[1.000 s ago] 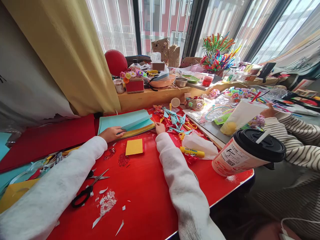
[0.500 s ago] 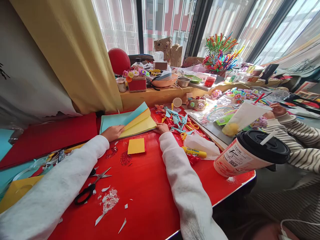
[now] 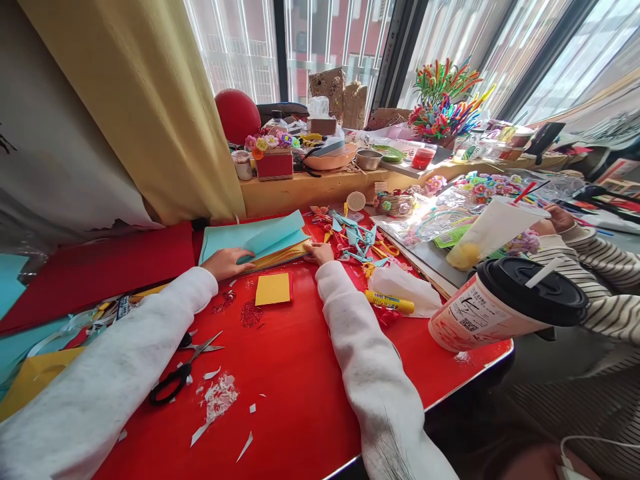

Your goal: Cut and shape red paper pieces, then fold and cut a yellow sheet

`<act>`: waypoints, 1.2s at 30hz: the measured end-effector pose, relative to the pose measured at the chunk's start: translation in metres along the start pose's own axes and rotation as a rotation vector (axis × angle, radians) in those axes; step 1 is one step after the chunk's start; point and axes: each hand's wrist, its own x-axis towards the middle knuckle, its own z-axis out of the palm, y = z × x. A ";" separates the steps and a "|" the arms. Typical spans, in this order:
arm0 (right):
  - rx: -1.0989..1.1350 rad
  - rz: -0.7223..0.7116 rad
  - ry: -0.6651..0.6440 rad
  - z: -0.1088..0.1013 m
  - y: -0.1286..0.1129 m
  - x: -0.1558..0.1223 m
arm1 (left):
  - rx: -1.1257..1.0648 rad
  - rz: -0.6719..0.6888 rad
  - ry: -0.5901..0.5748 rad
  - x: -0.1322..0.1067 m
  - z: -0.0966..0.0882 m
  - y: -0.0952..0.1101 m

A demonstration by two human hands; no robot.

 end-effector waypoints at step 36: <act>-0.138 -0.165 0.127 -0.009 0.001 0.001 | -0.035 -0.074 0.027 0.002 0.005 -0.002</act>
